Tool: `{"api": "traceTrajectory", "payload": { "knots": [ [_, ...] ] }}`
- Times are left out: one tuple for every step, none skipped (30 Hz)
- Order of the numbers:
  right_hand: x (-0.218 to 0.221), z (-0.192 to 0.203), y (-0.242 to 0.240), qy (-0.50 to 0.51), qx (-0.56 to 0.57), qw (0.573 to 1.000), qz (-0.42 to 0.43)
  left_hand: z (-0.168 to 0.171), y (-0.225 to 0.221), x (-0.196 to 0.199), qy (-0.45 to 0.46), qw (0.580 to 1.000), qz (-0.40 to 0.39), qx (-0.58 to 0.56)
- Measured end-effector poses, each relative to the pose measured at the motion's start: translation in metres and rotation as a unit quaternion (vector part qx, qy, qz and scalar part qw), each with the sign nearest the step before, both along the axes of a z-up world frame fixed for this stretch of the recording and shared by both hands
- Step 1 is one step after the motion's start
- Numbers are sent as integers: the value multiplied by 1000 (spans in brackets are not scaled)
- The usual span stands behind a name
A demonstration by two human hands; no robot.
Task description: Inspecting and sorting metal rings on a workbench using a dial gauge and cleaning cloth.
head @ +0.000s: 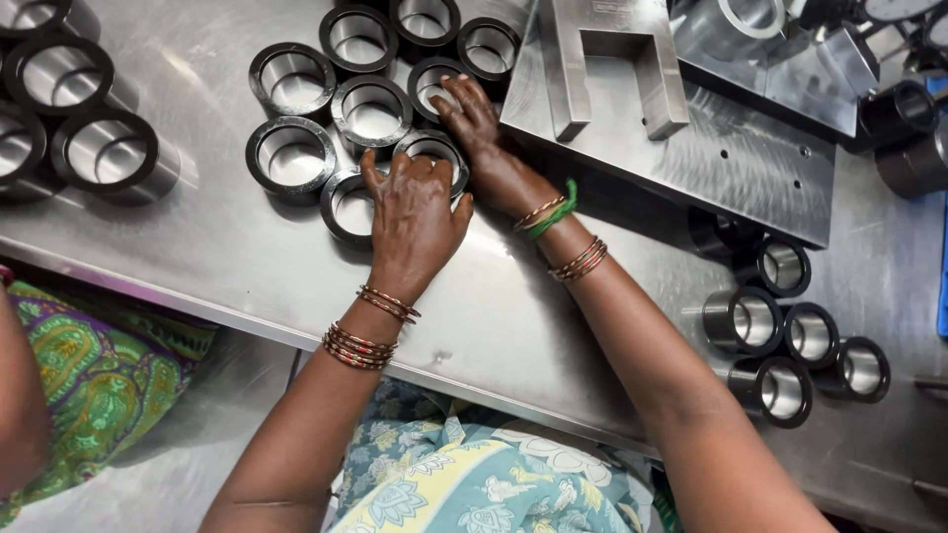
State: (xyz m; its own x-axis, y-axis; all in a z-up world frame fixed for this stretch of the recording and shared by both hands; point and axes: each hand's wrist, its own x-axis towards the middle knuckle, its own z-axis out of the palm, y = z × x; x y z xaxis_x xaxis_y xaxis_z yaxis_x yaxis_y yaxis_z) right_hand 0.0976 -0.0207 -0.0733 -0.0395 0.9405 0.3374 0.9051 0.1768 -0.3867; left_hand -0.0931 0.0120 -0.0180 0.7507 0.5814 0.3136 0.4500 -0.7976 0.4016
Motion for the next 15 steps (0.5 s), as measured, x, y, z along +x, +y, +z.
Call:
{"api": "traceTrajectory", "payload": {
  "knots": [
    [-11, 9, -8, 1, -2, 999, -34, -4, 0, 1, -2, 1000, 0, 5],
    [-21, 18, -17, 2, -5, 998, -69, -8, 0, 3, -5, 1000, 1, 11],
    [-25, 23, -26, 5, -4, 996, -85, -11, 2, 0, -3, 1000, -16, 11],
    [-28, 28, -35, 106, -48, 990, -86, -15, 4, -1, -21, 998, -9, 59],
    [-29, 31, -50, 208, -89, 970, -92, -20, 4, 1, -40, 994, -10, 102],
    [-36, 41, -62, 214, -85, 966, -116, -20, 3, -1, -39, 994, -36, 100],
    [-42, 53, -74, 162, -161, 961, -159, -19, 3, -1, -15, 997, -27, 75],
    [-49, 65, -85, 113, -237, 944, -200, -18, 4, -1, 11, 998, -18, 52],
    [-44, 43, -100, 117, -236, 939, -220, -17, 3, -1, 9, 998, -39, 51],
    [-41, 21, -114, 40, -187, 959, -207, -17, 3, -1, 11, 998, -39, 37],
    [-38, -1, -126, -40, -139, 972, -186, -15, 5, -3, 13, 999, -34, 25],
    [-40, 12, -145, -38, -139, 969, -201, -17, 6, -1, 13, 998, -49, 26],
    [-42, 25, -163, -42, -166, 958, -229, -19, 7, -1, 26, 998, -40, 36],
    [-46, 38, -179, -45, -194, 946, -257, -22, 9, -2, 38, 998, -31, 46],
    [-36, 37, -198, -44, -193, 944, -263, -22, 8, -2, 38, 997, -38, 48]
  ]
}}
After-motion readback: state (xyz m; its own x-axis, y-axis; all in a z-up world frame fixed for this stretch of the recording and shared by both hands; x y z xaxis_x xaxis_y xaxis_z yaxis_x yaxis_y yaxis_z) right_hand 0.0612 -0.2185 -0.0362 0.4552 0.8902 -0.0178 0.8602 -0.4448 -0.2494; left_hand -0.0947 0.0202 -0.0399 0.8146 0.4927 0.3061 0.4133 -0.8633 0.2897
